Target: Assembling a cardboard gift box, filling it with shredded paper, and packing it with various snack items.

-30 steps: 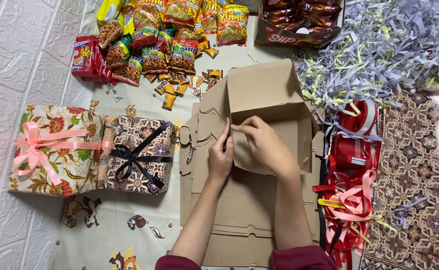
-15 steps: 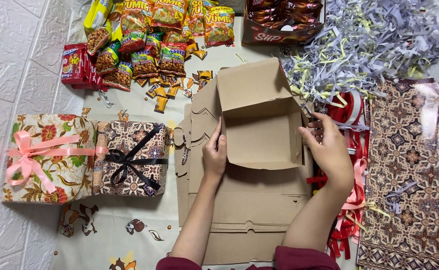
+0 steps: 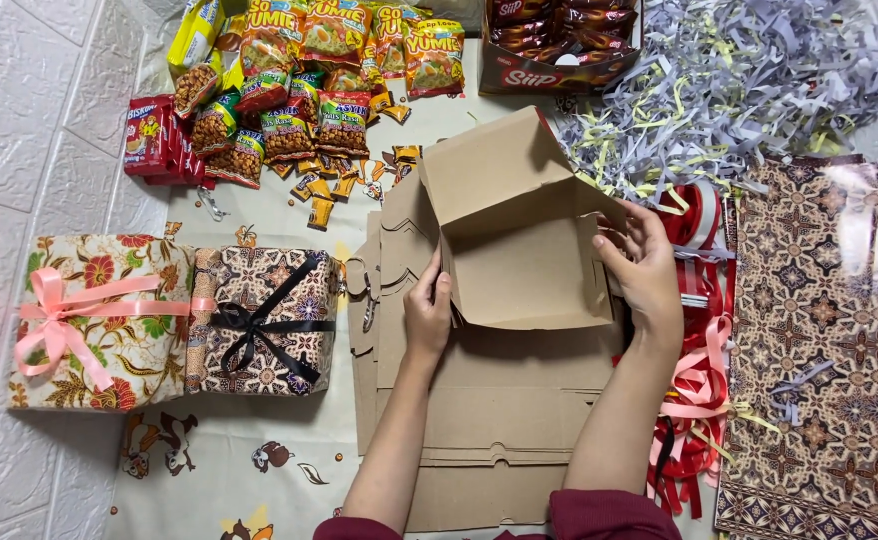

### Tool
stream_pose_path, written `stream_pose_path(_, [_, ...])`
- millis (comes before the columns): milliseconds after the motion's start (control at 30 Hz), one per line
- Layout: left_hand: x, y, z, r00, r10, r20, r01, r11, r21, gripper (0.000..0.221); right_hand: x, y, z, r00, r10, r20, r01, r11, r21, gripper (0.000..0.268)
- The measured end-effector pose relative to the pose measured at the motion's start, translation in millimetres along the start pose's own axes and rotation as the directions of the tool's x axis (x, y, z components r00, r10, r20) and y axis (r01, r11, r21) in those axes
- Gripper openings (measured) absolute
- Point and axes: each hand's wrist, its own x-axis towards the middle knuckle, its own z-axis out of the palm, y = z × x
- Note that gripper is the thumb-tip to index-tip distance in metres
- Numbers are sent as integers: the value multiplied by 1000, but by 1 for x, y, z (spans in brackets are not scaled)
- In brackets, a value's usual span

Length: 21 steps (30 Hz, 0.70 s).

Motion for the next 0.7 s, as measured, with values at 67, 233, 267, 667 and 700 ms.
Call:
stream_pose_path(67, [0,11,0,1000,1,-2,-1,1000,-6,47,8,16,-1,999,-40,-29,40,999,4,51])
stream_pose_path(233, [0,-2,1,1000,-2,-21,2,1000,-5,47,18,33,3,984,-145,-101,144,989,-10,49])
stream_pose_path(267, [1,-10,2,1000,-5,-22,5,1000,-7,48,21,38,0,982,-152,-116,151,988,-16,47])
stream_pose_path(667, [1,-25,5,1000,-9,-23,9,1000,-5,50,8,3,23,937,-300,-180,233,919,-318,42])
stream_pose_path(700, [1,-22,5,1000,-6,-23,6,1000,-2,51,9,4,22,920,-358,-160,279,884,-376,42])
